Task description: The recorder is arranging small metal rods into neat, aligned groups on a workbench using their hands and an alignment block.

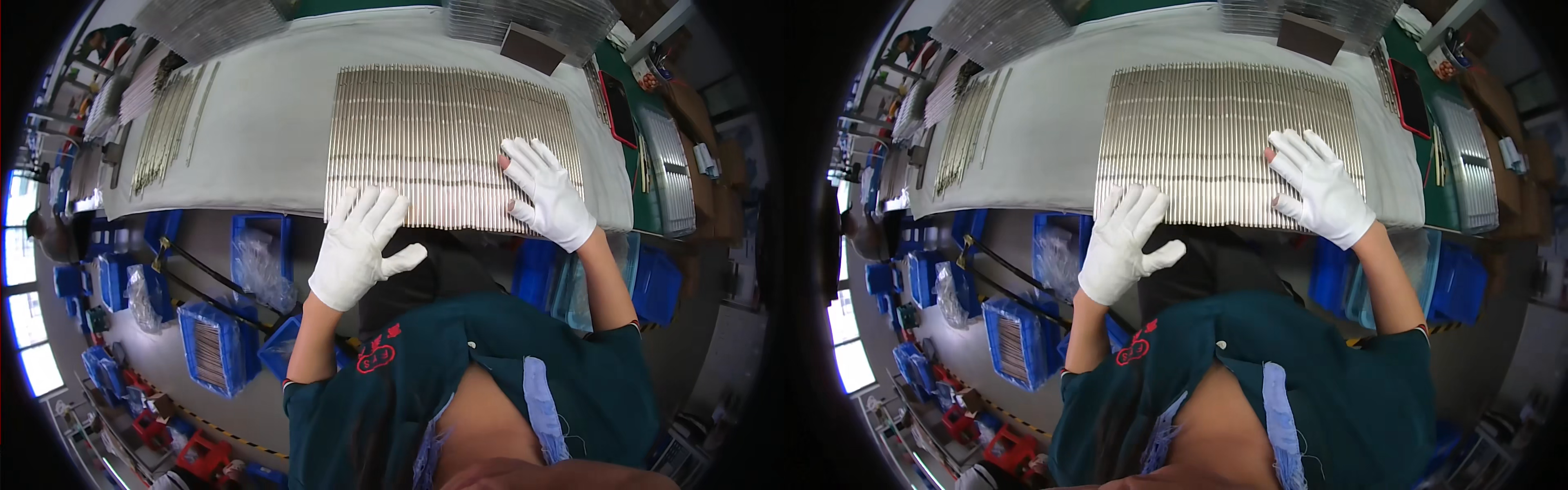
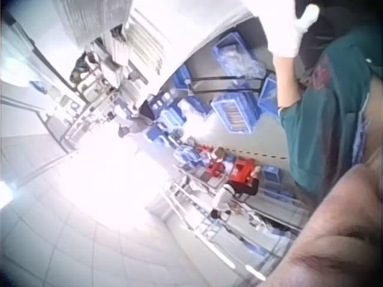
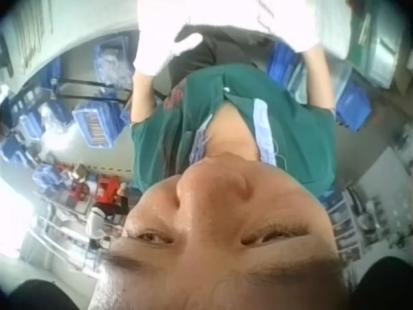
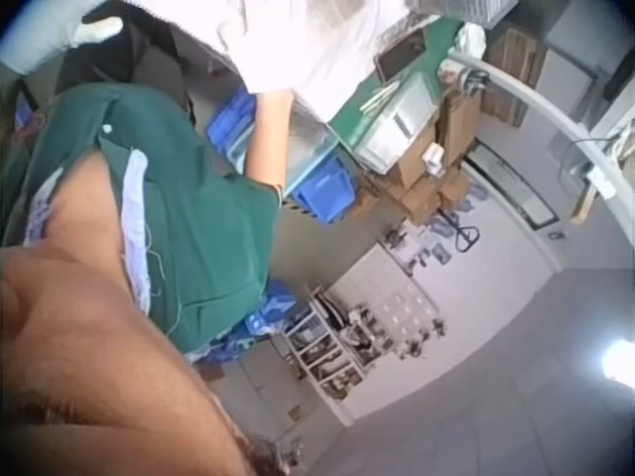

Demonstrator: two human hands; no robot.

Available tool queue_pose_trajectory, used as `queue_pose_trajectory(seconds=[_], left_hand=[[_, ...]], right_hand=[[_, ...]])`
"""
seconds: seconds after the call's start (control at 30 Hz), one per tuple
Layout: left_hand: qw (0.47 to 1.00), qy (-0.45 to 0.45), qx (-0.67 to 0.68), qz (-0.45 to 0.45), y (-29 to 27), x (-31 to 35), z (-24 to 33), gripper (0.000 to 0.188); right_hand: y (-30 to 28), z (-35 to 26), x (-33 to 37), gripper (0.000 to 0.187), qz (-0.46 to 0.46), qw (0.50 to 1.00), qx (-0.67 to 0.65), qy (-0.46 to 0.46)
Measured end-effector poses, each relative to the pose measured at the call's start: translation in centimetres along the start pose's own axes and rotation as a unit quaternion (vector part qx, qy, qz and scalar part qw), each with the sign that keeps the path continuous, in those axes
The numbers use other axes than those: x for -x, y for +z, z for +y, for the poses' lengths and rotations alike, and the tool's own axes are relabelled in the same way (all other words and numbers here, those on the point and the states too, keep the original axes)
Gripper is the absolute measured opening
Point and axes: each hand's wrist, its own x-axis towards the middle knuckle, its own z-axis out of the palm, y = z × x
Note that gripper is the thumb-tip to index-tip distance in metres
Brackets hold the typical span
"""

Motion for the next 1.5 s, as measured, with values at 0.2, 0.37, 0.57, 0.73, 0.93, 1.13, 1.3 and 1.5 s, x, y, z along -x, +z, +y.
queue_pose_trajectory(seconds=[0.2,0.37,0.57,0.73,0.93,1.13,1.3,1.5], left_hand=[[0.99,-0.096,-0.016,0.102,-1.6,2.0,-0.4,0.042],[0.99,-0.102,-0.092,0.021,-1.0,1.8,-1.9,0.061],[0.991,-0.108,-0.073,0.007,-0.7,2.1,-2.4,0.067],[0.989,-0.113,-0.089,0.022,-1.5,2.1,-3.0,0.062],[0.993,-0.09,-0.071,0.014,-1.5,2.0,-3.2,0.066],[0.995,-0.095,-0.027,-0.02,-1.5,1.2,-2.5,0.066],[0.994,-0.099,-0.031,-0.015,-1.4,1.5,-2.6,0.068],[0.992,-0.114,-0.051,-0.01,-1.7,2.5,-3.3,0.071]], right_hand=[[-2.3,7.7,-2.7,0.073,0.217,0.966,0.059,0.128],[-2.7,15.8,-5.4,0.067,0.222,0.935,0.077,0.267],[-3.2,14.8,-8.0,0.061,0.131,0.908,0.219,0.333],[-4.5,14.7,-8.4,0.038,0.131,0.916,0.302,0.231],[-4.2,11.2,-10.2,0.048,0.199,0.928,-0.052,0.312],[-3.4,3.9,-14.9,0.043,0.115,0.973,0.005,0.201],[-1.8,3.6,-14.8,0.054,0.046,0.989,-0.016,0.141],[-0.9,3.2,-13.6,0.065,0.056,0.986,-0.088,0.131]])
